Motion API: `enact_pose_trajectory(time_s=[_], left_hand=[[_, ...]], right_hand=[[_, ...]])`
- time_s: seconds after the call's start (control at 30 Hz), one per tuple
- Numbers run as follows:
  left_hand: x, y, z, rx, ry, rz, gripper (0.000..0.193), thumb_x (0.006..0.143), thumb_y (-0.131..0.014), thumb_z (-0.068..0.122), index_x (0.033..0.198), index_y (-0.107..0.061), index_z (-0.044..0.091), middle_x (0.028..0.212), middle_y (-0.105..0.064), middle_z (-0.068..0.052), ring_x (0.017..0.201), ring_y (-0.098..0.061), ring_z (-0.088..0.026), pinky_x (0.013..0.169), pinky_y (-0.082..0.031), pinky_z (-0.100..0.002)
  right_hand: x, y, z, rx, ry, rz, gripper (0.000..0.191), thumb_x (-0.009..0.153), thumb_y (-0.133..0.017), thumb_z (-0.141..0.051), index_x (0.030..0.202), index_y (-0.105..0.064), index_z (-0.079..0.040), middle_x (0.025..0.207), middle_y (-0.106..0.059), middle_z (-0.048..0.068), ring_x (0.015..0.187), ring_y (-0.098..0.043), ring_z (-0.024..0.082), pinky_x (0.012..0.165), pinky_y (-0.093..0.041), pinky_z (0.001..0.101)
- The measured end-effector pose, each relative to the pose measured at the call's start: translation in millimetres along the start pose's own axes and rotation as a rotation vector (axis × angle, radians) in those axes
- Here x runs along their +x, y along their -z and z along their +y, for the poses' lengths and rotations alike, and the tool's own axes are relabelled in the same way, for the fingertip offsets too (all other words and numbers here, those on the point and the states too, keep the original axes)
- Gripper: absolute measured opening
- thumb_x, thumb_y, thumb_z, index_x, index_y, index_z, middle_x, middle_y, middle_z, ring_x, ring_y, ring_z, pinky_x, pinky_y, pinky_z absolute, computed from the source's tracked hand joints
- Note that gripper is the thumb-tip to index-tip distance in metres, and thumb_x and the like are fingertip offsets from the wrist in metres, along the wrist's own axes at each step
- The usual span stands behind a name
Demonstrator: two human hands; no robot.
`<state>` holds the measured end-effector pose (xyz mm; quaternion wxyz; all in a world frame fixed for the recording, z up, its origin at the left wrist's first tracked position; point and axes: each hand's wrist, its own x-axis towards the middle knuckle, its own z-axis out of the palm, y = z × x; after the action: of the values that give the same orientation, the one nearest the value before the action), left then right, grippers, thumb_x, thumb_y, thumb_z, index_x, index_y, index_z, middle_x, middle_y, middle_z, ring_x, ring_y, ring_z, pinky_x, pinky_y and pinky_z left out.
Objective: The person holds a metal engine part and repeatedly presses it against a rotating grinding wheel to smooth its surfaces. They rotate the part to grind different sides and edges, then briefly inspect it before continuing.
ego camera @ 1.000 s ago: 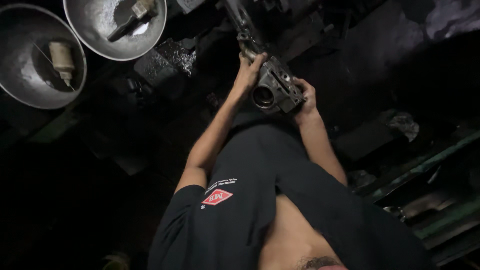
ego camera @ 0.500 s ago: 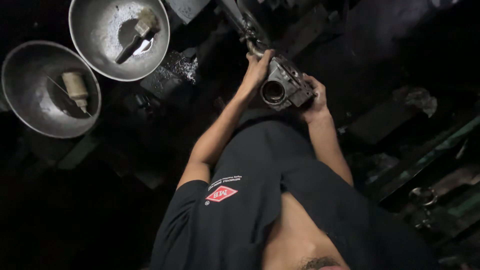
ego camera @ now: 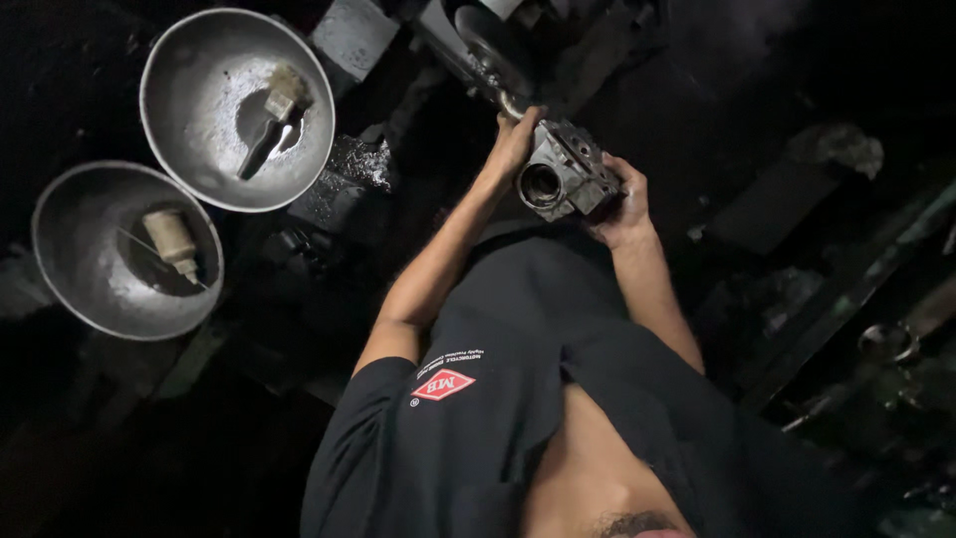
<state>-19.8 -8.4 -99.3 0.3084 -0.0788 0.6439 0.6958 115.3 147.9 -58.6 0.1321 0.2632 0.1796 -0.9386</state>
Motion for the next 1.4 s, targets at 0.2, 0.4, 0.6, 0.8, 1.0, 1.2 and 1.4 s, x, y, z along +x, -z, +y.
enact_pose_trajectory(time_s=[0.2,0.4,0.6,0.8,1.0,1.2,1.4], left_hand=[[-2.3,-13.0,-13.9,-0.181,0.075,-0.099,0.073,0.09,-0.066,0.038,0.139,-0.038,-0.009,0.123,-0.059,-0.02,0.11,-0.062,-0.029,0.092,-0.055,-0.04],[-28.0,-50.1,-20.0,0.112,-0.41,-0.463,0.078,0.091,-0.077,0.032,0.145,-0.032,-0.002,0.123,-0.063,-0.016,0.122,-0.057,-0.023,0.108,-0.044,-0.036],[-74.7,-56.9,-7.5,0.037,-0.482,-0.886,0.073,0.09,-0.082,0.033,0.143,-0.044,0.001,0.134,-0.057,-0.011,0.128,-0.054,-0.023,0.114,-0.046,-0.039],[-64.3,-51.3,33.7,-0.036,-0.842,-1.155,0.072,0.098,-0.053,0.059,0.146,-0.051,0.005,0.155,-0.052,-0.01,0.148,-0.047,-0.027,0.121,-0.039,-0.041],[-57.9,-70.0,-12.9,-0.569,-0.489,-1.105,0.064,0.1,-0.059,0.064,0.133,-0.06,0.008,0.124,-0.065,-0.008,0.125,-0.062,-0.024,0.116,-0.047,-0.041],[-27.9,-76.4,-54.8,-0.329,-0.194,-0.389,0.06,0.104,-0.052,0.059,0.134,-0.057,0.007,0.121,-0.062,-0.005,0.113,-0.054,-0.016,0.1,-0.046,-0.031],[-26.4,-56.8,-41.9,-0.32,0.009,-0.216,0.058,0.102,-0.05,0.058,0.131,-0.059,0.008,0.116,-0.062,-0.006,0.108,-0.057,-0.018,0.094,-0.05,-0.035]], right_hand=[[-8.8,23.9,13.9,0.018,0.069,0.125,0.041,0.094,-0.06,-0.03,0.12,-0.069,0.0,0.115,-0.074,0.016,0.101,-0.073,0.029,0.09,-0.061,0.0419],[-53.2,81.1,15.1,0.145,0.465,0.219,0.042,0.091,-0.061,-0.028,0.12,-0.069,0.0,0.117,-0.073,0.017,0.105,-0.071,0.029,0.093,-0.058,0.041],[-129.0,104.8,10.0,0.109,0.802,0.139,0.045,0.088,-0.063,-0.028,0.126,-0.065,-0.003,0.124,-0.07,0.015,0.114,-0.068,0.028,0.1,-0.054,0.0399],[-102.6,77.7,31.2,0.107,0.675,-0.039,0.051,0.086,-0.065,-0.028,0.132,-0.062,-0.006,0.131,-0.067,0.013,0.122,-0.064,0.026,0.107,-0.051,0.0388],[-88.1,76.3,12.2,-0.1,0.448,0.017,0.061,0.087,-0.063,-0.032,0.142,-0.056,-0.006,0.142,-0.062,0.012,0.132,-0.059,0.024,0.113,-0.046,0.0359],[-87.3,77.7,-7.1,-0.393,0.525,0.197,0.059,0.099,-0.05,-0.045,0.137,-0.061,-0.002,0.137,-0.065,0.01,0.128,-0.063,0.024,0.112,-0.051,0.0395],[-43.5,49.7,9.1,-0.554,0.624,0.293,0.036,0.107,-0.058,-0.031,0.123,-0.068,-0.001,0.121,-0.069,0.009,0.113,-0.065,0.021,0.098,-0.052,0.0347]])
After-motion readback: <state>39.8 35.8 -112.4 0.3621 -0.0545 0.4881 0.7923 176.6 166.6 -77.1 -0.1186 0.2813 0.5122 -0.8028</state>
